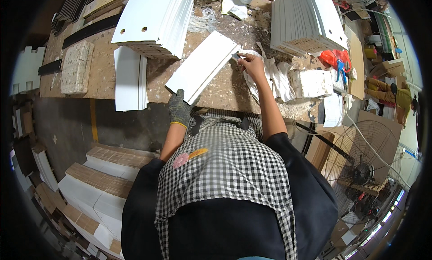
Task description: The person wipes white rectangular panels with a cloth and uses a small tool to scrape edges. They handle the panels one at a time, wiping surfaces and edges, then stacking them on the workbench.
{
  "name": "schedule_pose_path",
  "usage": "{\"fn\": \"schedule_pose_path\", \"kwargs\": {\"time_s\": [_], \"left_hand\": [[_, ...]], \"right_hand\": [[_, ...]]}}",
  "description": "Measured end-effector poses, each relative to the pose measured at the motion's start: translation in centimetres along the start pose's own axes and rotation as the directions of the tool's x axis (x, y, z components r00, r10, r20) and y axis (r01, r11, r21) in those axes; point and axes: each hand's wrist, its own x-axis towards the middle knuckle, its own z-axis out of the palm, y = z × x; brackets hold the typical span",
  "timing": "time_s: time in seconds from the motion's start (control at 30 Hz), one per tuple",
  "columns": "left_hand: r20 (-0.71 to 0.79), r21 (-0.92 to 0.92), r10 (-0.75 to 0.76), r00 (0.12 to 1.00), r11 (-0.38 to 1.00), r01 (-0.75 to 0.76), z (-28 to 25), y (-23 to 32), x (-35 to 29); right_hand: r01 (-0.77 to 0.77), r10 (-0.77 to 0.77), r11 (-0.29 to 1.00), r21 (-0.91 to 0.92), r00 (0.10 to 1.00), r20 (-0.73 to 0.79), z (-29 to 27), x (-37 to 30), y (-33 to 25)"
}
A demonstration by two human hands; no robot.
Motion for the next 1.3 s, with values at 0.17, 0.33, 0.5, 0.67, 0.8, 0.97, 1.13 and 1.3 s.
{"fn": "schedule_pose_path", "kwargs": {"time_s": [0.17, 0.33, 0.5, 0.67, 0.8, 0.97, 1.13, 1.3], "left_hand": [[0.007, 0.001, -0.027, 1.0, 1.0, 0.027, 0.0, 0.2, -0.1], [0.009, -0.017, -0.006, 1.0, 1.0, 0.006, -0.4, -0.1, 0.2], [0.075, 0.49, 0.206, 0.976, 0.845, -0.216, -2.4, -1.1, 1.8], [0.054, 0.415, 0.208, 0.977, 0.885, -0.212, -0.6, -0.2, -0.4], [0.114, -0.235, -0.001, 0.994, 0.972, 0.028, -1.9, -1.9, 1.0], [0.099, -0.343, -0.029, 0.995, 0.937, 0.061, -1.8, -2.2, 1.1], [0.109, -0.166, -0.051, 0.993, 0.984, 0.068, -1.8, -1.6, 0.9], [0.118, 0.092, -0.014, 0.993, 0.996, 0.003, -0.9, -0.8, 0.0]], "right_hand": [[-0.049, 0.049, 0.996, 0.07, 0.999, -0.002, 0.2, -0.3, -0.4], [0.189, -0.239, 0.936, -0.296, 0.961, -0.142, -2.8, -3.0, 0.0], [-0.175, -0.486, 0.719, -0.672, 0.566, -0.666, -17.6, -6.3, 3.0], [-0.508, -0.466, 0.507, -0.696, 0.518, -0.718, -21.0, -8.9, 3.4], [0.085, -0.511, 0.747, -0.66, 0.709, -0.487, -14.8, -9.6, 0.6], [0.293, -0.501, 0.329, -0.898, 0.86, 0.098, -7.4, -10.6, 5.3], [0.334, -0.361, 0.931, -0.147, 0.899, -0.249, -3.9, -6.9, -2.1], [0.607, -0.392, 0.668, -0.43, 0.778, 0.49, 10.0, -11.0, -10.4]]}}
